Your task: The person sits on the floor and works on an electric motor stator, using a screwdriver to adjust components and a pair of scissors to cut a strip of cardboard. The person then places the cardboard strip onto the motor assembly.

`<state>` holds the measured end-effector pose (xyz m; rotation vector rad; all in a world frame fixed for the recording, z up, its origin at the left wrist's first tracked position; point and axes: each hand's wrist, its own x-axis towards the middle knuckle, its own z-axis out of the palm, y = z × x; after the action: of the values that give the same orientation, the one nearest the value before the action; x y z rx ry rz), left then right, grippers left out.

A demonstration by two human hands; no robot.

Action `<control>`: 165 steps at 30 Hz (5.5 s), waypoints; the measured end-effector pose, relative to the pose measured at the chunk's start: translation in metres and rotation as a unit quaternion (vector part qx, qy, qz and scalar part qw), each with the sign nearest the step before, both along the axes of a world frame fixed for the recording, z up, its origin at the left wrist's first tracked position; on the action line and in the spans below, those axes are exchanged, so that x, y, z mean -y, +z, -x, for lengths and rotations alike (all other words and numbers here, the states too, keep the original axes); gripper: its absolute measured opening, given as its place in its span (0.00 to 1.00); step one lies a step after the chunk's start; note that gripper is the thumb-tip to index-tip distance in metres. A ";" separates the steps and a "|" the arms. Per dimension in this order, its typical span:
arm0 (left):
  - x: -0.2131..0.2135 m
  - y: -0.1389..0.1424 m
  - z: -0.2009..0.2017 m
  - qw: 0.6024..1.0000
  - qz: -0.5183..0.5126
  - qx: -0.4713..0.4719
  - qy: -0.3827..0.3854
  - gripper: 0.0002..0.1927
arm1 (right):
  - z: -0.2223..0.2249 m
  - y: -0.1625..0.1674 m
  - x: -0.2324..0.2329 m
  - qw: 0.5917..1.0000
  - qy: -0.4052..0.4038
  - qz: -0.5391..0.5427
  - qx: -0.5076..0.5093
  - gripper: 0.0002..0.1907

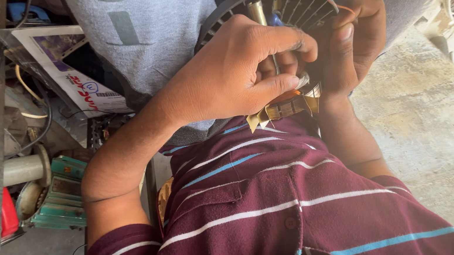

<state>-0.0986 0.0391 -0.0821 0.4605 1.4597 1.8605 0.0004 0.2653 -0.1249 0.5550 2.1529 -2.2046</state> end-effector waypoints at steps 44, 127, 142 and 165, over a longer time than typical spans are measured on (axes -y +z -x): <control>0.004 -0.009 -0.009 0.995 0.040 0.012 0.086 0.07 | 0.043 0.038 0.014 0.990 0.124 -0.003 0.065 0.05; 0.125 -0.156 -0.223 0.591 0.373 -0.110 0.707 0.32 | -0.044 0.023 -0.123 0.985 -0.122 0.085 -0.091 0.21; 0.116 -0.145 -0.211 0.593 0.508 -0.242 0.577 0.24 | -0.048 0.031 -0.107 0.984 -0.119 0.064 -0.114 0.21; -0.019 0.019 -0.064 0.750 0.257 -0.521 0.317 0.39 | -0.040 0.036 -0.058 0.899 0.001 -0.374 -0.226 0.14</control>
<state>-0.0345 0.0581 -0.0628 0.8686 3.1060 1.5140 0.0407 0.3233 -0.0887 0.0081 3.2370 -1.5235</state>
